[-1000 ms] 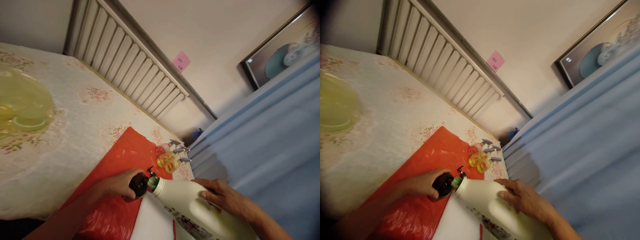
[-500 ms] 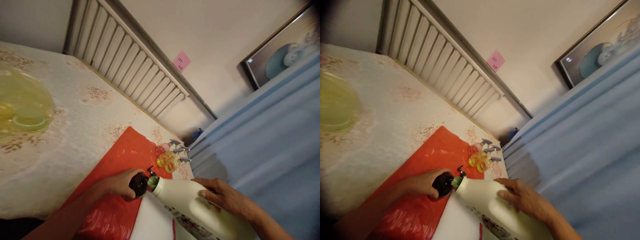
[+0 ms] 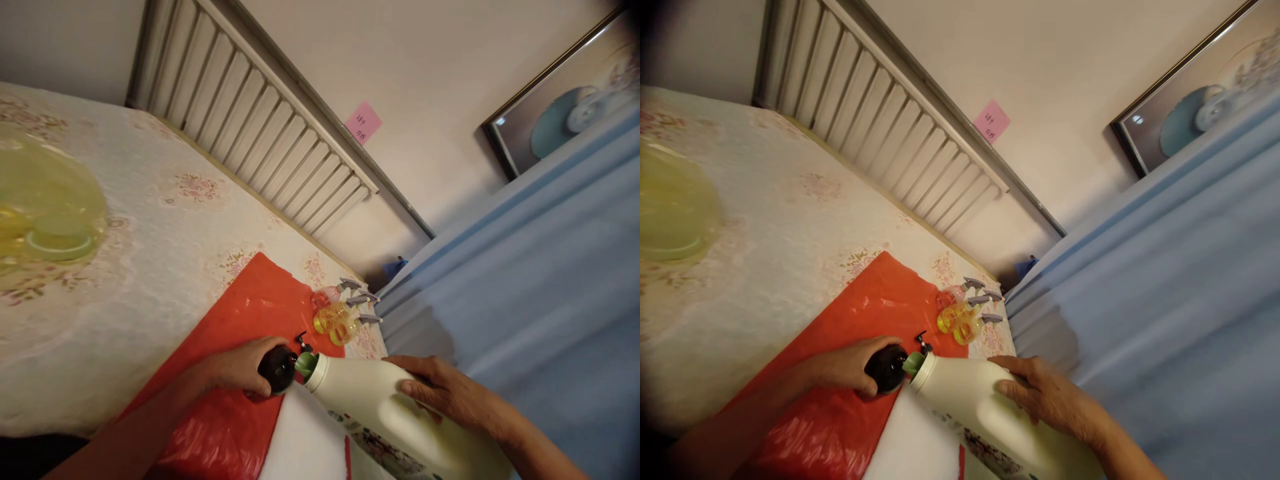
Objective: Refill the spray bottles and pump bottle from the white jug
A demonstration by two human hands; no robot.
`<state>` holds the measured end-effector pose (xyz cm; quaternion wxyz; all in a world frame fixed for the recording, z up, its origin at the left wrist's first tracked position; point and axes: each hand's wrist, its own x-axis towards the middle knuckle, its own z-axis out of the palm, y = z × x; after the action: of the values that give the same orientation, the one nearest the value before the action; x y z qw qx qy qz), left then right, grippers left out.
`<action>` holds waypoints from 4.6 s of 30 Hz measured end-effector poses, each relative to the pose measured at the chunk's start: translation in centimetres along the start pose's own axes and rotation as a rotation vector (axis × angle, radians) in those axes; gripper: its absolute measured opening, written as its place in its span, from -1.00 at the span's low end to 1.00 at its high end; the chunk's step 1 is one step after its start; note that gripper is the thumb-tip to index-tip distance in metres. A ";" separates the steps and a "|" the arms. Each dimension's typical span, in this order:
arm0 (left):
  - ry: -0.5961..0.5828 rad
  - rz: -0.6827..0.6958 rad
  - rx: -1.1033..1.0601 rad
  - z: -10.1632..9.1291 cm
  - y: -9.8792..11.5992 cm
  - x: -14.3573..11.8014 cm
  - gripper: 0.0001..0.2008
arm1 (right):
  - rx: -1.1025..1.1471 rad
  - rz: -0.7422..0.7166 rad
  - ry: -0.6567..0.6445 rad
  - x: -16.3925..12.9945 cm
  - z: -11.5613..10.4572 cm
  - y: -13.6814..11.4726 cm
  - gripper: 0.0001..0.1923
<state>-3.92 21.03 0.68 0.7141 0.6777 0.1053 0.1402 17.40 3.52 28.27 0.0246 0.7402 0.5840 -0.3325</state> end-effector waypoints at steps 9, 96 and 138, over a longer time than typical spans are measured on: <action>-0.024 0.012 -0.049 0.0 -0.1 0.1 -0.30 | 0.003 -0.002 0.001 0.1 0.0 0.1 -0.44; -0.004 0.019 0.022 0.0 0.6 -0.3 -0.32 | -0.032 0.008 -0.015 0.0 -0.5 -1.5 -0.45; -0.018 0.026 -0.032 0.0 0.3 -0.1 -0.31 | -0.061 0.008 -0.019 0.2 -0.7 -1.6 -0.44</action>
<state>-4.03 20.99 0.96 0.7239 0.6688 0.0879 0.1448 16.36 4.46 29.23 0.0540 0.7383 0.5906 -0.3214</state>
